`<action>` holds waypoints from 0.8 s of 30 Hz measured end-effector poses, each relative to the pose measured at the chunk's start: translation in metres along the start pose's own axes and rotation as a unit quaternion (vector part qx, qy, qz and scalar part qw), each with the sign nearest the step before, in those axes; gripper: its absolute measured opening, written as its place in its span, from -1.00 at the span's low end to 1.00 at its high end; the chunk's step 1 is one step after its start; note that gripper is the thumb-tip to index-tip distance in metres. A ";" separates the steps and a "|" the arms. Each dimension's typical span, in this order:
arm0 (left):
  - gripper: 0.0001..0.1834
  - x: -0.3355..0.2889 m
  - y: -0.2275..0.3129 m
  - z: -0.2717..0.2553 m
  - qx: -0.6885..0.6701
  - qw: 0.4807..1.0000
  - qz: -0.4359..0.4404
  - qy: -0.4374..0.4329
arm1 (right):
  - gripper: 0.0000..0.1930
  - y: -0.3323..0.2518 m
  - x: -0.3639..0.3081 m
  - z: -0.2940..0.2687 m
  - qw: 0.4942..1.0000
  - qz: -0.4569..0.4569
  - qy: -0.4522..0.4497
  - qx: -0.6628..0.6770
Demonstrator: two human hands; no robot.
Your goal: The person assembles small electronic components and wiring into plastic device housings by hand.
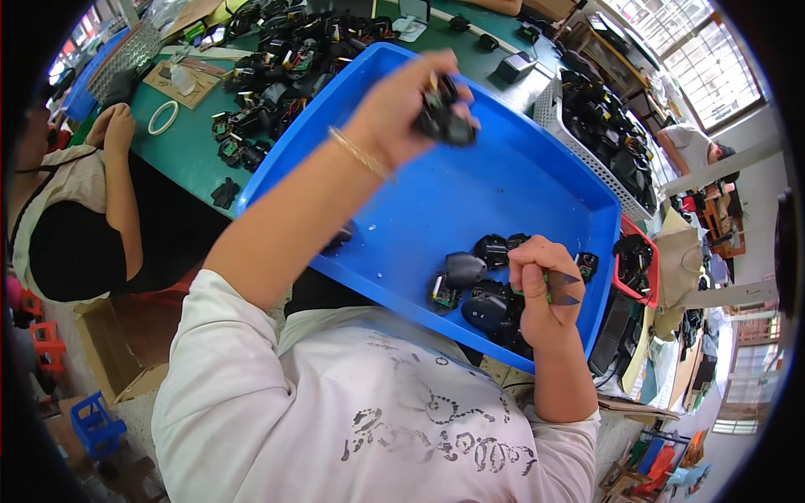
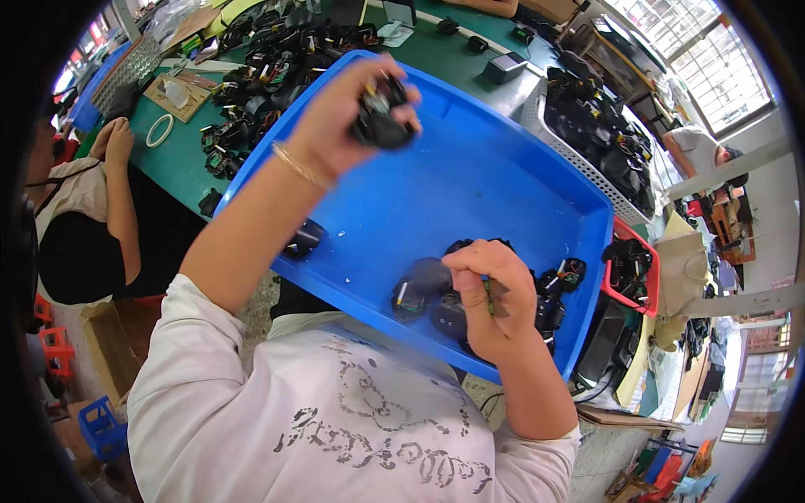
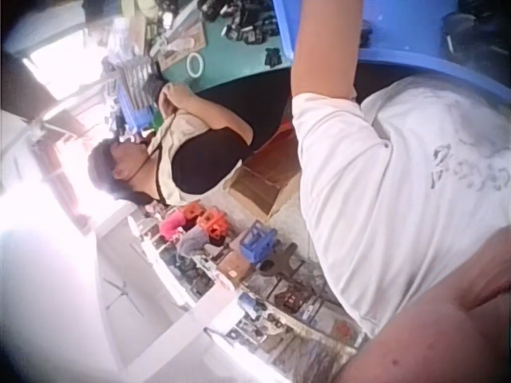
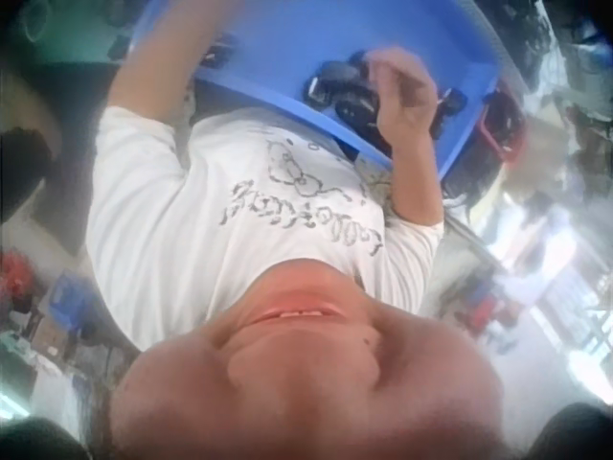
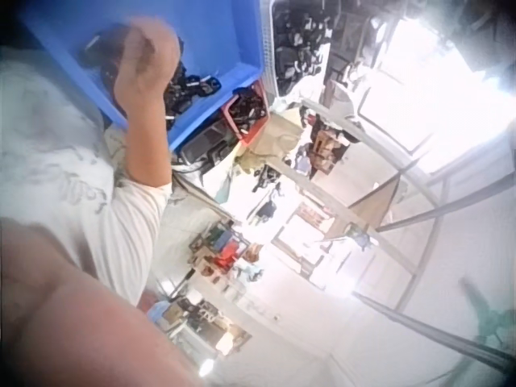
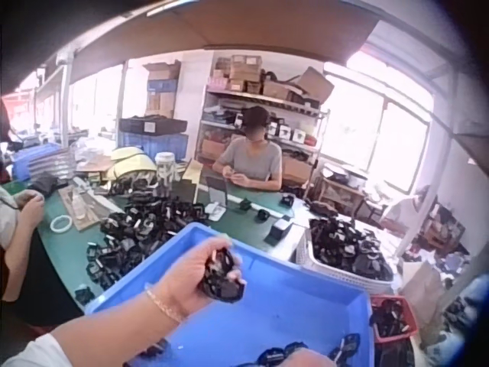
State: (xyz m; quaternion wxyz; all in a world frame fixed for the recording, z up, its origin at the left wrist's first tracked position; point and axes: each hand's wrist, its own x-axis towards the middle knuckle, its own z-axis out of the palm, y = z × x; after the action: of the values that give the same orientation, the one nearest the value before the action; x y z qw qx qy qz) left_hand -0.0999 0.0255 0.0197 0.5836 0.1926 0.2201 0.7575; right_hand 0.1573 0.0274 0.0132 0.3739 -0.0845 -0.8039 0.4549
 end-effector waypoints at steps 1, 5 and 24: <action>-0.82 0.007 0.024 -0.004 0.033 0.996 0.061 -0.053 | -0.90 0.001 -0.002 -0.002 1.000 0.003 0.003 0.002; -0.85 0.028 0.140 -0.038 0.090 0.937 0.334 -0.056 | -0.90 0.000 -0.003 -0.003 1.000 0.010 -0.012 -0.002; -0.84 0.092 0.211 -0.206 0.313 0.897 0.274 0.151 | -0.90 0.044 0.011 -0.002 0.987 0.158 0.015 -0.018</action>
State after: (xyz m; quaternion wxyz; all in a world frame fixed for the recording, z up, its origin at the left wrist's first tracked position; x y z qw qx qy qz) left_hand -0.4042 0.0453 -0.0302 0.2220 0.3009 0.4698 0.7997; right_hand 0.1419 0.0587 -0.0152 0.3075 -0.2239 -0.7826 0.4927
